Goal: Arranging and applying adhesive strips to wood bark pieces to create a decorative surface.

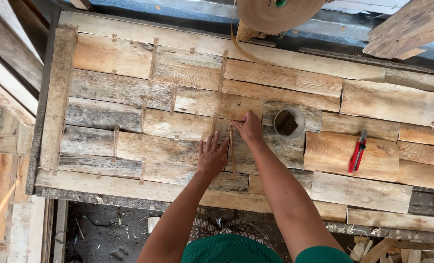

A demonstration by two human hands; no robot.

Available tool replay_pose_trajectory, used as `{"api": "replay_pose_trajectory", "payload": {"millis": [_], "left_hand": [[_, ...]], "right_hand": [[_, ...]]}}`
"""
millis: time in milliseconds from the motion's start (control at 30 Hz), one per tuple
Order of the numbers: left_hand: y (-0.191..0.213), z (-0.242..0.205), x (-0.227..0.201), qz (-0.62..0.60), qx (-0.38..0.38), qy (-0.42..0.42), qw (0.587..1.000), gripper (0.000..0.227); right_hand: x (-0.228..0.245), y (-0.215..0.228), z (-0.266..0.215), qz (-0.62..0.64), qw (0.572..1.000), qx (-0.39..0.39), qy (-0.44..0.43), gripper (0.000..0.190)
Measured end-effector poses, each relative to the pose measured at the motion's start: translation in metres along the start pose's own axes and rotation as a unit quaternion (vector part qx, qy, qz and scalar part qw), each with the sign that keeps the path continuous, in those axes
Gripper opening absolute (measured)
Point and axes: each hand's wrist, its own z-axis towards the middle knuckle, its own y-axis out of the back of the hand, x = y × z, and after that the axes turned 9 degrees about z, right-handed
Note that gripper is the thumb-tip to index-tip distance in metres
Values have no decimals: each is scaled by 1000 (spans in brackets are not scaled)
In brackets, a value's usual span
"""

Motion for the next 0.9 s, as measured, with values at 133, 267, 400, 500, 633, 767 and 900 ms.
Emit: {"api": "replay_pose_trajectory", "payload": {"millis": [133,267,400,500,633,767,900], "left_hand": [[1,0,-1,1,-2,-2,1000,91],[7,-4,0,-7,-14,0,1000,89],[0,-1,0,-1,-36,-7,999,91],[0,-2,0,-4,-34,-2,999,90],[5,-2,-1,0,-43,-2,999,92],[2,-1,-1,-8,-15,0,1000,92],[0,-1,-1,4,-6,3,1000,91]], "right_hand": [[-5,2,0,-5,1000,1,25,57],[1,4,-5,-12,999,1,50,60],[0,4,-6,-25,997,-10,79,62],[-1,-1,-2,-32,995,-14,92,60],[-13,-5,-3,-14,995,-21,94,57],[-8,-2,-8,12,994,-25,102,55],[10,7,-20,28,995,-20,89,56]]}}
